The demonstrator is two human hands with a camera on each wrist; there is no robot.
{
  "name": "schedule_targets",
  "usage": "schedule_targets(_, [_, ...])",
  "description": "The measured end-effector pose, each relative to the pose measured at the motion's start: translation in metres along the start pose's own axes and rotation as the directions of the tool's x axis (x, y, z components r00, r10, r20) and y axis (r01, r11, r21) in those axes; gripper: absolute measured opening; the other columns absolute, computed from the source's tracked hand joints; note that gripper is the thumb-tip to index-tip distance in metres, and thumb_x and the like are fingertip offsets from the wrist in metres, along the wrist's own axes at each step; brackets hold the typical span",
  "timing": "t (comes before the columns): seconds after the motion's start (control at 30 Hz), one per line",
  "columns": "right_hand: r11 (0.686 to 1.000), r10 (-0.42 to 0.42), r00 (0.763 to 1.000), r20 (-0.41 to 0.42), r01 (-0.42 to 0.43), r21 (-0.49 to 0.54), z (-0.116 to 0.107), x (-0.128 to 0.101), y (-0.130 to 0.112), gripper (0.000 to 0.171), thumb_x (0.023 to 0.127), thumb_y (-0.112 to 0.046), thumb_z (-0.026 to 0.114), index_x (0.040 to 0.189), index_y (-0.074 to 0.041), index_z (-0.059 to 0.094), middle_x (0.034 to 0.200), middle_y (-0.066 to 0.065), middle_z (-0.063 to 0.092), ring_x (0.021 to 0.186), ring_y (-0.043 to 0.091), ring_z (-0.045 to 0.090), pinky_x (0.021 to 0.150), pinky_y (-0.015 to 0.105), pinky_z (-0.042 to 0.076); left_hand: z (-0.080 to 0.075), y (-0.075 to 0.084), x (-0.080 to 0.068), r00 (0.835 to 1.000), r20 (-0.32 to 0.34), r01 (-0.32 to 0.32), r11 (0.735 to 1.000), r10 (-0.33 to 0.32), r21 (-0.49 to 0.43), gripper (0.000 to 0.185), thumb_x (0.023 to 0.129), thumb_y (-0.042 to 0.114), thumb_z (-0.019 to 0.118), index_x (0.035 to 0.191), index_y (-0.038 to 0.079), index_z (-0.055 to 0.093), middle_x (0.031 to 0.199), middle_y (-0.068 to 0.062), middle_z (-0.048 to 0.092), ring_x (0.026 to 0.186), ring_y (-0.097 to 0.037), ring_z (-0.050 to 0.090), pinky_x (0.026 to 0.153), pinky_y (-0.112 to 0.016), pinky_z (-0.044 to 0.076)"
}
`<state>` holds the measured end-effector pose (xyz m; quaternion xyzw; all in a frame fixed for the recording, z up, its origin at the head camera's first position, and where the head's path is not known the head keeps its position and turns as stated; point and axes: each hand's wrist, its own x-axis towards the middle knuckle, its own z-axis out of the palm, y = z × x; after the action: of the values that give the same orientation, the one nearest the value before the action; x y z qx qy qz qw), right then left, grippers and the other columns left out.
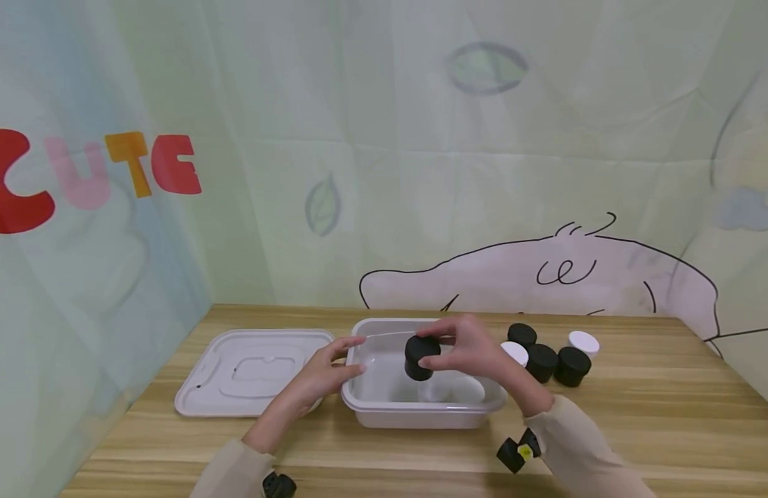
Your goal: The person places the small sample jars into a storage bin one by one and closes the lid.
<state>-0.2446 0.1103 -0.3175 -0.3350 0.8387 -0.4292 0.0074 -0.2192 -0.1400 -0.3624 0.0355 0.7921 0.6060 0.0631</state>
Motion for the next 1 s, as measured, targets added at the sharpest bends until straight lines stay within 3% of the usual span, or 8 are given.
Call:
schedule_targets(0.23, [0.998,-0.012,0.998,0.055,0.016,-0.065,0.022,0.009,0.0,0.035,0.073,-0.016,0.074,0.104,-0.002,0.067,0.1,0.009,0.067,0.087,0.015,0.063,0.081,0.034,0.051,0.0,-0.001,0.0,1.0,0.002,-0.005,1.0,0.005,-0.02,0.046,0.084,0.003,0.061,0.128,0.006,0.05,0.129,-0.026,0.043,0.111,-0.039,0.05,0.075,-0.041,0.053])
schedule_targets(0.37, [0.99,-0.074,0.993,0.09,0.084,-0.112,0.031,0.013,0.002,0.032,0.073,-0.014,0.073,0.102,-0.001,0.067,0.097,0.007,0.068,0.083,0.011,0.062,0.079,0.035,0.052,-0.001,-0.001,-0.001,1.0,0.015,-0.02,1.0,0.02,-0.02,0.046,0.084,0.003,0.061,0.129,0.005,0.049,0.13,-0.027,0.041,0.112,-0.041,0.048,0.076,-0.041,0.053])
schedule_targets(0.5, [0.972,-0.12,0.986,0.118,0.141,-0.186,0.038,0.015,0.005,0.031,0.072,-0.015,0.074,0.098,0.0,0.068,0.092,0.006,0.069,0.076,0.007,0.058,0.072,0.029,0.052,-0.002,-0.001,-0.002,0.999,0.02,-0.026,0.999,0.026,-0.02,0.046,0.084,0.003,0.061,0.129,0.004,0.048,0.13,-0.028,0.041,0.113,-0.041,0.048,0.076,-0.041,0.053])
schedule_targets(0.7, [0.956,-0.1,0.983,0.152,0.137,-0.258,0.044,0.016,0.008,0.035,0.07,-0.018,0.075,0.098,0.001,0.069,0.09,0.007,0.07,0.074,0.007,0.057,0.065,0.017,0.046,-0.001,-0.001,0.0,1.0,0.012,-0.018,0.999,0.018,-0.026,0.046,0.084,0.002,0.06,0.128,0.004,0.049,0.13,-0.026,0.042,0.111,-0.039,0.049,0.075,-0.04,0.053])
schedule_targets(1.0, [0.947,-0.034,0.976,0.214,0.1,-0.305,0.049,0.015,0.01,0.037,0.07,-0.017,0.076,0.1,0.002,0.068,0.093,0.011,0.069,0.089,0.017,0.064,0.076,0.024,0.05,0.001,-0.001,0.001,1.0,0.003,-0.006,1.0,0.006,-0.017,0.045,0.084,0.002,0.06,0.128,0.006,0.05,0.129,-0.024,0.044,0.11,-0.038,0.05,0.075,-0.041,0.053])
